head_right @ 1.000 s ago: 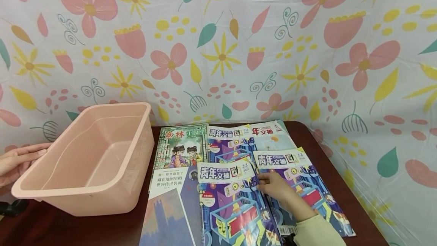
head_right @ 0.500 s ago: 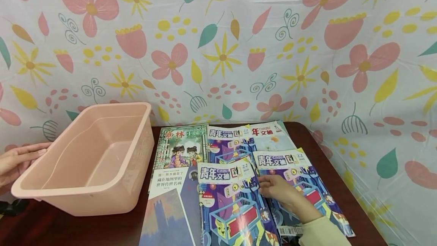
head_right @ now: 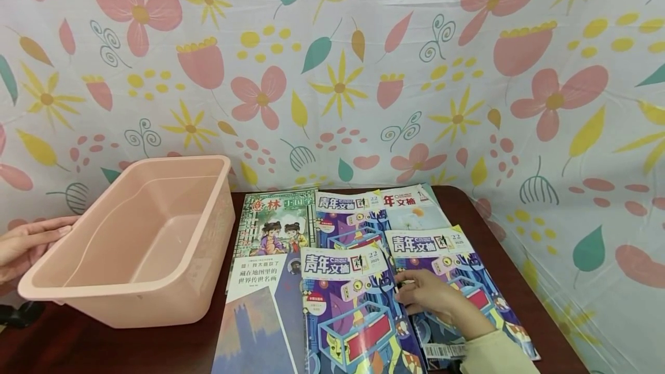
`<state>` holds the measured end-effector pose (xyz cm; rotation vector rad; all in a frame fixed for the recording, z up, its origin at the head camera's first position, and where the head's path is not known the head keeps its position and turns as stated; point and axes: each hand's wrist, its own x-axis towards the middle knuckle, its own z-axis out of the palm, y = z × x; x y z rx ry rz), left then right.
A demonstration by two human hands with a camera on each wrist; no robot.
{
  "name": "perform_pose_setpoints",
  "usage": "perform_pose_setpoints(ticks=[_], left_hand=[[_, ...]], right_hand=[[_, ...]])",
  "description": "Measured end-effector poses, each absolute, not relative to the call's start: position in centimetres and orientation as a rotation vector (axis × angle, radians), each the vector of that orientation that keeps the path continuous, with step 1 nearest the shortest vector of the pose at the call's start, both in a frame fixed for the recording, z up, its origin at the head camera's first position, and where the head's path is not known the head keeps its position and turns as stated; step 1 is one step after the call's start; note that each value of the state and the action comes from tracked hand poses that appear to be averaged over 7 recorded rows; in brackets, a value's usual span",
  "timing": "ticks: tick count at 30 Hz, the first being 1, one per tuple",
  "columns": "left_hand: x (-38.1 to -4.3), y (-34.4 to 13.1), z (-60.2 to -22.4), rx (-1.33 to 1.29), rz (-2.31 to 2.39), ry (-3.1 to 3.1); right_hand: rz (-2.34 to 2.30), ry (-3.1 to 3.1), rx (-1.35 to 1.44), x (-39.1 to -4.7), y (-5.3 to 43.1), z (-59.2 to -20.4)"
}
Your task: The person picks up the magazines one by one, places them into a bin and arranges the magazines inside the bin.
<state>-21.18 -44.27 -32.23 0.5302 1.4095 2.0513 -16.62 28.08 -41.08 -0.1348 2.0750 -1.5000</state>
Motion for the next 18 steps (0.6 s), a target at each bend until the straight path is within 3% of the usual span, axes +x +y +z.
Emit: perform_pose_setpoints(ticks=[18], left_hand=[[-21.15, -44.23, -32.03, 0.521, 2.066, 1.325]], right_hand=[[-1.507, 2.095, -0.115, -16.27, 28.39, -41.09]])
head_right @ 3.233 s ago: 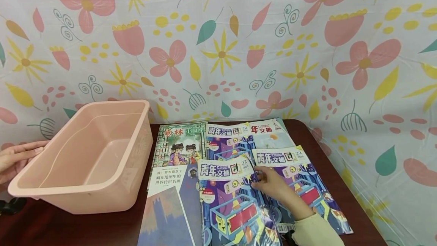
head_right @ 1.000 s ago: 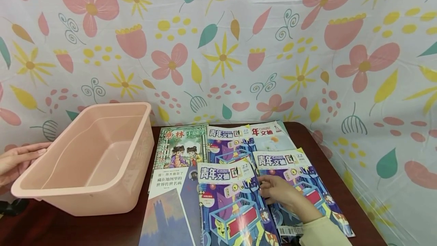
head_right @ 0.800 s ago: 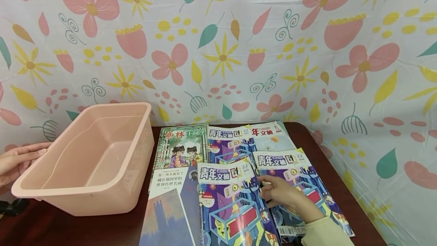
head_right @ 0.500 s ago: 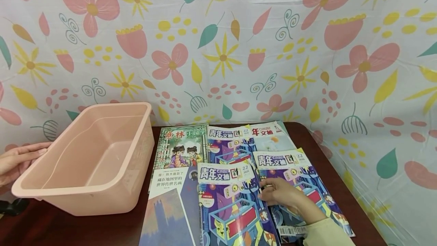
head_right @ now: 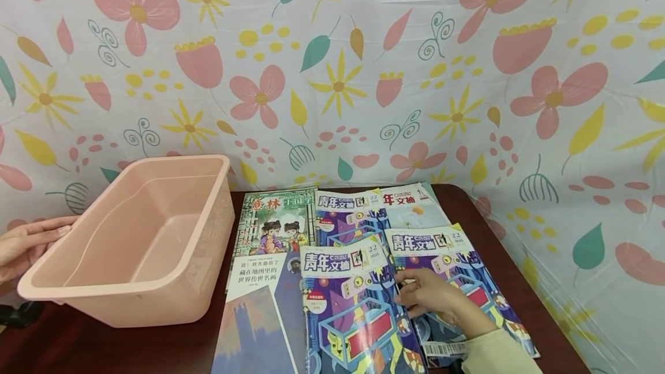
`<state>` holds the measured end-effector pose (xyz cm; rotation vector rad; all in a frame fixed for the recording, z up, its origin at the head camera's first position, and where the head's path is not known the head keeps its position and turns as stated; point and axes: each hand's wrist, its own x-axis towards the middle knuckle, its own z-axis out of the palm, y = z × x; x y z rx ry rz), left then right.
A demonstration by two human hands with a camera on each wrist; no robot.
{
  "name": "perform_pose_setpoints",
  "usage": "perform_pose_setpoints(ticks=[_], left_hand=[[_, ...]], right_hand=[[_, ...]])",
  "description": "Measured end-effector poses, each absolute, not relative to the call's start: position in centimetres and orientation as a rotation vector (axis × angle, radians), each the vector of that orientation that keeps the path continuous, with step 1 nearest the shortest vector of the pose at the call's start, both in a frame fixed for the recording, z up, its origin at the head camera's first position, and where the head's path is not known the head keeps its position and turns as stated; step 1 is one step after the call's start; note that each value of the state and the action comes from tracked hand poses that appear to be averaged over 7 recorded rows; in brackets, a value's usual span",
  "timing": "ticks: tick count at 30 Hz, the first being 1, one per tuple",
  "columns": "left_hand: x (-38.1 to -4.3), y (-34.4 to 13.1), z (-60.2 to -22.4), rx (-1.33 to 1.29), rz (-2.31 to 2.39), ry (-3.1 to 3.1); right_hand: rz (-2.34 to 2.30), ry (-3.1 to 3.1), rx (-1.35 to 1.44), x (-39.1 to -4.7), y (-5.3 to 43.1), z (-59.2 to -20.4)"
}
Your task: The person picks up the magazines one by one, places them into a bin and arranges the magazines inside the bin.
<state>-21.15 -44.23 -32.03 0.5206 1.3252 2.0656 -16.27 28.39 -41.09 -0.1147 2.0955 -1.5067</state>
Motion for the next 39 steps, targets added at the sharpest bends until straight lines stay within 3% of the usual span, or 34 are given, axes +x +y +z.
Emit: perform_pose_setpoints(ticks=[39], left_hand=[[-21.3, -44.3, -32.4, 0.538, 2.055, 1.367]], right_hand=[[-1.877, 1.866, -0.103, -17.8, 28.3, -38.7]])
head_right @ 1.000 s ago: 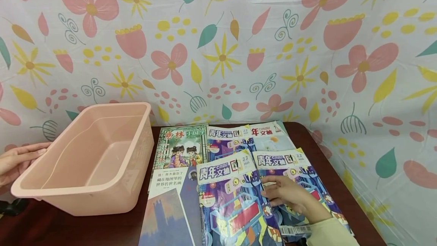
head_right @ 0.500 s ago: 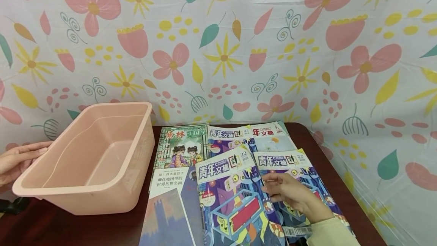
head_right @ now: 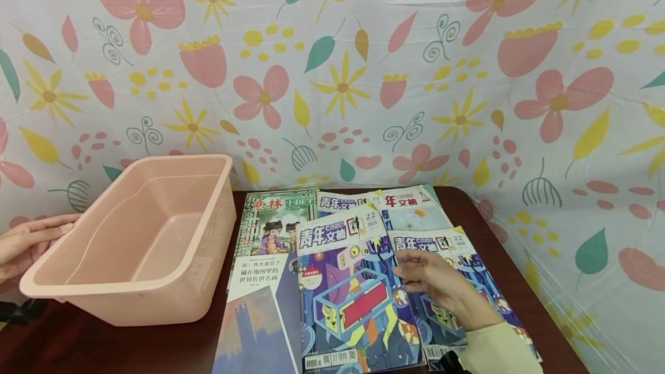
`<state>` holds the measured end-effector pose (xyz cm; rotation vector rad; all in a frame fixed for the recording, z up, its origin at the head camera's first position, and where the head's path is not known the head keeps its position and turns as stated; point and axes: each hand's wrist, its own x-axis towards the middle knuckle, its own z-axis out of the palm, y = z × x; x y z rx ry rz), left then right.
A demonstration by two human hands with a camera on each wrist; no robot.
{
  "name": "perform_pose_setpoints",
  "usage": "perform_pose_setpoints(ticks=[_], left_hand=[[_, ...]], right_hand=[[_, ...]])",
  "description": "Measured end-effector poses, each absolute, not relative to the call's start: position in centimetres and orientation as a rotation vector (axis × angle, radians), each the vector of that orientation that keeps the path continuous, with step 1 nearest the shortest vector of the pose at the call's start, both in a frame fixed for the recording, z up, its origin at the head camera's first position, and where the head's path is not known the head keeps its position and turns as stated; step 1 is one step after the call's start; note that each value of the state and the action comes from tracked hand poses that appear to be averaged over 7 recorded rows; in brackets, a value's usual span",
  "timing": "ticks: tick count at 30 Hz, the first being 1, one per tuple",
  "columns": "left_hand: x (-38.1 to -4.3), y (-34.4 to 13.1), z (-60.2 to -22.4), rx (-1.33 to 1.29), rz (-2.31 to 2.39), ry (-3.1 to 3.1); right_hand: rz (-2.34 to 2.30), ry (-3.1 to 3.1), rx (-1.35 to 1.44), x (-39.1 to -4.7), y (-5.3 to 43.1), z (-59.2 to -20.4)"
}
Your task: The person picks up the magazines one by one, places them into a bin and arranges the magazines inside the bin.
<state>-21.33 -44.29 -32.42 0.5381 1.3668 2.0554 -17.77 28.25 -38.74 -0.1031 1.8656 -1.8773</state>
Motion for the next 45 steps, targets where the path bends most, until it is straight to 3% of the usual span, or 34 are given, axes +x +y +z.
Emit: perform_pose_setpoints(ticks=[45], left_hand=[[-21.2, -44.2, -32.4, 0.542, 2.059, 1.375]], right_hand=[[-2.166, 1.713, -0.092, -19.9, 23.3, -36.0]])
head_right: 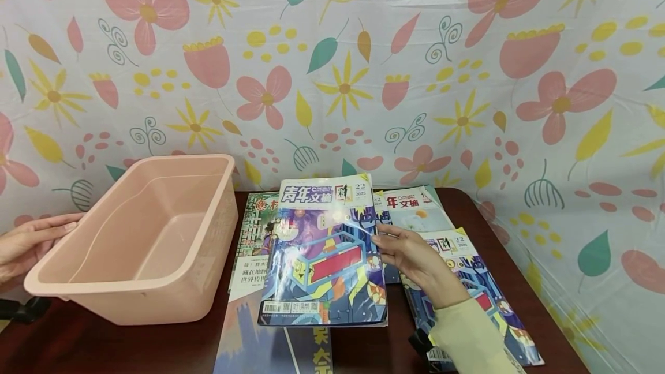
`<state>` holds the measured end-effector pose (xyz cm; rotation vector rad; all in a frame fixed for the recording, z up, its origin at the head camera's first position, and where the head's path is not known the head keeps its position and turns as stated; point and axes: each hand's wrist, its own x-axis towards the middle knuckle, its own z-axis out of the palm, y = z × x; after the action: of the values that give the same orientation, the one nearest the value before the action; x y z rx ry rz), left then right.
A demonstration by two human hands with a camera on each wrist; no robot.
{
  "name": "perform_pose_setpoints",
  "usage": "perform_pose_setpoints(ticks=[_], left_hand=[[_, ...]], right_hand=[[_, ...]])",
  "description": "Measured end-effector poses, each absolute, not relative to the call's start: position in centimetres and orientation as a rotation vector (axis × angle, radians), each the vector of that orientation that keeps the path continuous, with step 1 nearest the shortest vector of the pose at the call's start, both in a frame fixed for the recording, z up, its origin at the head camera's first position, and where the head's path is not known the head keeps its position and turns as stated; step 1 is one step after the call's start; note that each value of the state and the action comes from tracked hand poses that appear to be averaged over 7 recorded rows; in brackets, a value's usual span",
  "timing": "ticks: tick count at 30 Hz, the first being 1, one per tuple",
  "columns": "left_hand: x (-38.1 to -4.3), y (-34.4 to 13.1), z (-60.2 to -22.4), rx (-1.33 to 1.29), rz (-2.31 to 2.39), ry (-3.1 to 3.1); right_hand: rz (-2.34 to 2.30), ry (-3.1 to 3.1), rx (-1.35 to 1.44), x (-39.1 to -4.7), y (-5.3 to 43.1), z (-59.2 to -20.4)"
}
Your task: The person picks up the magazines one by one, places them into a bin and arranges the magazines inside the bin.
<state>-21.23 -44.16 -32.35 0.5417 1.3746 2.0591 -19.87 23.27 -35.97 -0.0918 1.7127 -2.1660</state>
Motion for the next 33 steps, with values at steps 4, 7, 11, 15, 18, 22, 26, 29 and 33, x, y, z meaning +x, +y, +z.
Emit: perform_pose_setpoints(ticks=[4, 7, 11, 15, 18, 22, 26, 29, 33], left_hand=[[-21.3, -44.1, -32.3, 0.541, 2.065, 1.347], [-21.3, -44.1, -32.3, 0.541, 2.068, 1.336], [-21.3, -44.0, -32.4, 0.538, 2.067, 1.339], [-21.2, -44.1, -32.4, 0.531, 2.071, 1.337], [-21.2, -44.1, -32.4, 0.521, 2.079, 1.341], [-21.1, -44.2, -32.3, 0.515, 2.082, 1.352], [-21.2, -44.2, -32.3, 0.516, 2.082, 1.340], [-21.3, -44.2, -32.3, 0.516, 2.082, 1.332], [-21.2, -44.2, -32.3, 0.512, 2.086, 1.336]], right_hand=[[-2.151, 1.721, -0.093, -20.0, 22.9, -35.7], [-2.143, 1.721, -0.089, -20.2, 22.6, -35.4], [-2.141, 1.707, -0.108, -20.5, 22.1, -35.0], [-2.157, 1.692, -0.109, -20.7, 21.7, -34.7], [-2.157, 1.689, -0.118, -20.8, 21.3, -34.4], [-2.148, 1.703, -0.124, -21.1, 20.8, -33.9], [-2.144, 1.712, -0.116, -21.4, 20.2, -33.4], [-2.167, 1.683, -0.110, -21.6, 19.8, -33.2], [-2.215, 1.644, -0.076, -21.8, 19.2, -32.9]])
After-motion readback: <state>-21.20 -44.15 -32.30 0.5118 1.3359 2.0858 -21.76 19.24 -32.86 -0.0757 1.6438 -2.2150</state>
